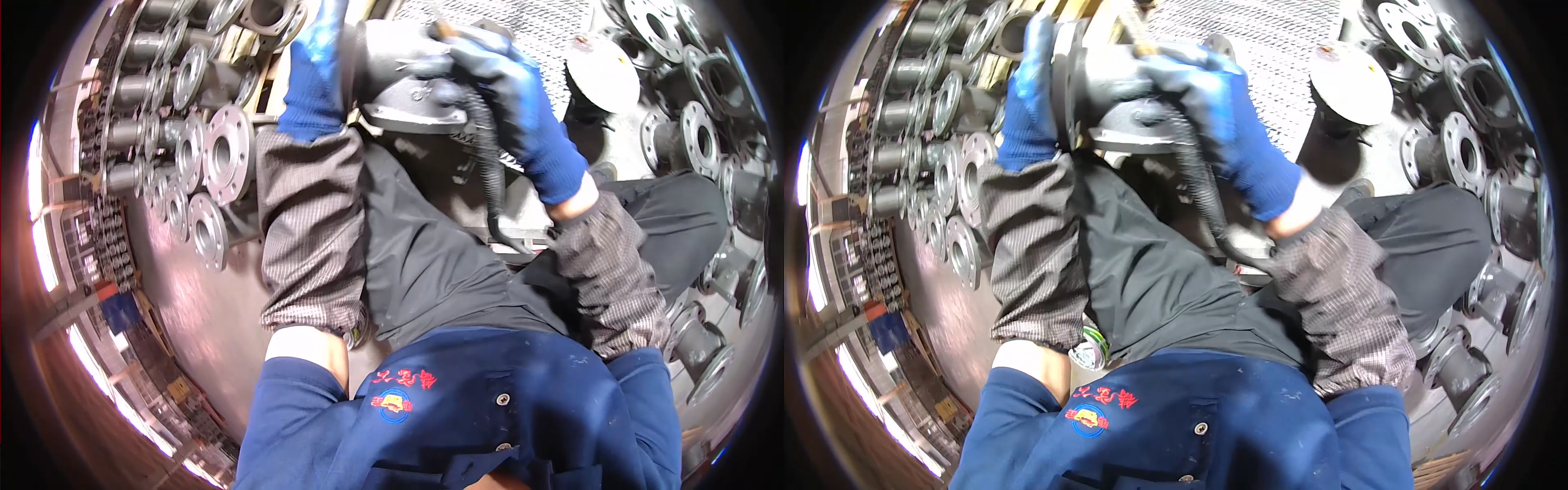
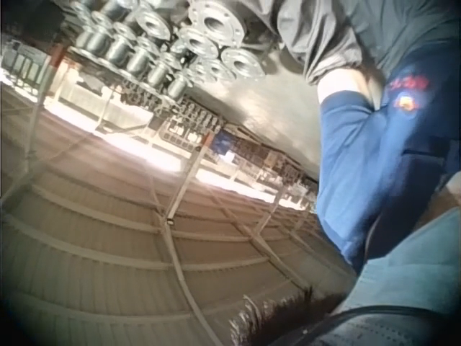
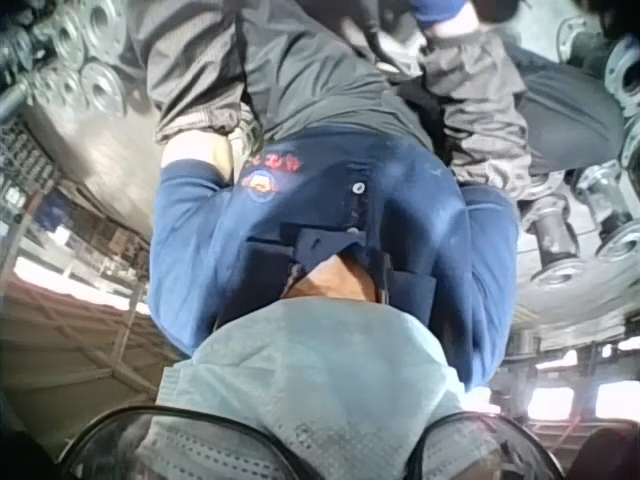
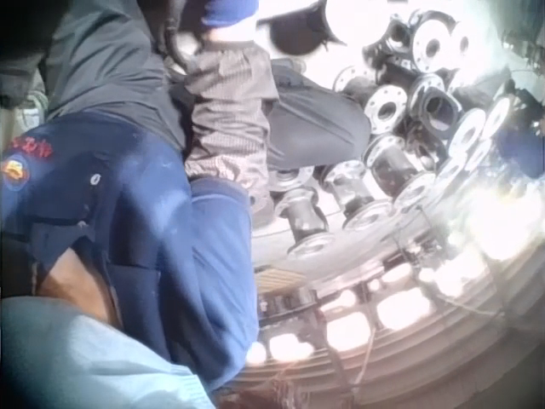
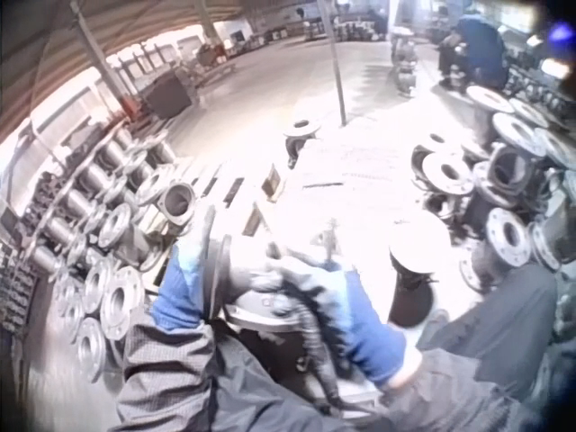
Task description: The person cleans metal valve bodies by hand using a scraper and a file. They pick up individual metal components, scrape residue from the internal and external surfaces with a tool, and rub the edges with a file before setting them aside.
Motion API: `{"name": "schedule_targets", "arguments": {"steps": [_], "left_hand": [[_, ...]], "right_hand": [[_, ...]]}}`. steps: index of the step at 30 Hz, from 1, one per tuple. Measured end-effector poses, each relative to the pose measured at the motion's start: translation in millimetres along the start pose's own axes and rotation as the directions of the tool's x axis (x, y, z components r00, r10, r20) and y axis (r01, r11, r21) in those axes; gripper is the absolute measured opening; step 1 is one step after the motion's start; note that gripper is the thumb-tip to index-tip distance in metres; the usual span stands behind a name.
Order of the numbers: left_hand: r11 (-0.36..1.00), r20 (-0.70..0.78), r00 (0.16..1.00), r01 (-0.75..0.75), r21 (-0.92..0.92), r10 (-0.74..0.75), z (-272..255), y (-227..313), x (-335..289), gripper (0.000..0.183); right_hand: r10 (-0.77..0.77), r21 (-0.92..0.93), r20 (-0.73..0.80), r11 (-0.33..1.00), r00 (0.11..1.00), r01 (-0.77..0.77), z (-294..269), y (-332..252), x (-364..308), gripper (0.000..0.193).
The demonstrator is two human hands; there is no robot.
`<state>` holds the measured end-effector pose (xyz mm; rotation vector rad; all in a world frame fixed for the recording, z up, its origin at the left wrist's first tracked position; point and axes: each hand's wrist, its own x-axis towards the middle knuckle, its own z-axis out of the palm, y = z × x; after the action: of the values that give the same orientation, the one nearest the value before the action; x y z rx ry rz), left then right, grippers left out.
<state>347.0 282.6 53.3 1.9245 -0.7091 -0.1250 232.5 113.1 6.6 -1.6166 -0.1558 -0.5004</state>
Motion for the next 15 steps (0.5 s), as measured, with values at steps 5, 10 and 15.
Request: {"name": "schedule_targets", "arguments": {"steps": [5, 10, 15], "left_hand": [[0.942, 0.030, 0.988, 0.154, -0.297, -0.152, -13, -18, 2, 0.043], [0.588, 0.183, 0.968, 0.251, -0.769, -0.173, -18, -51, 2, 0.044], [0.839, 0.273, 0.954, 0.045, -0.542, 0.125, -4, -16, 7, 0.046]], "right_hand": [[0.245, 0.608, 0.259, 0.710, 0.934, -0.355, 57, -17, 33, 0.031], [0.194, 0.614, 0.710, 0.302, 0.677, -0.730, 53, 0, 47, 0.049], [0.224, 0.520, 0.795, 0.225, 0.563, -0.824, 57, 17, 48, 0.055]]}}
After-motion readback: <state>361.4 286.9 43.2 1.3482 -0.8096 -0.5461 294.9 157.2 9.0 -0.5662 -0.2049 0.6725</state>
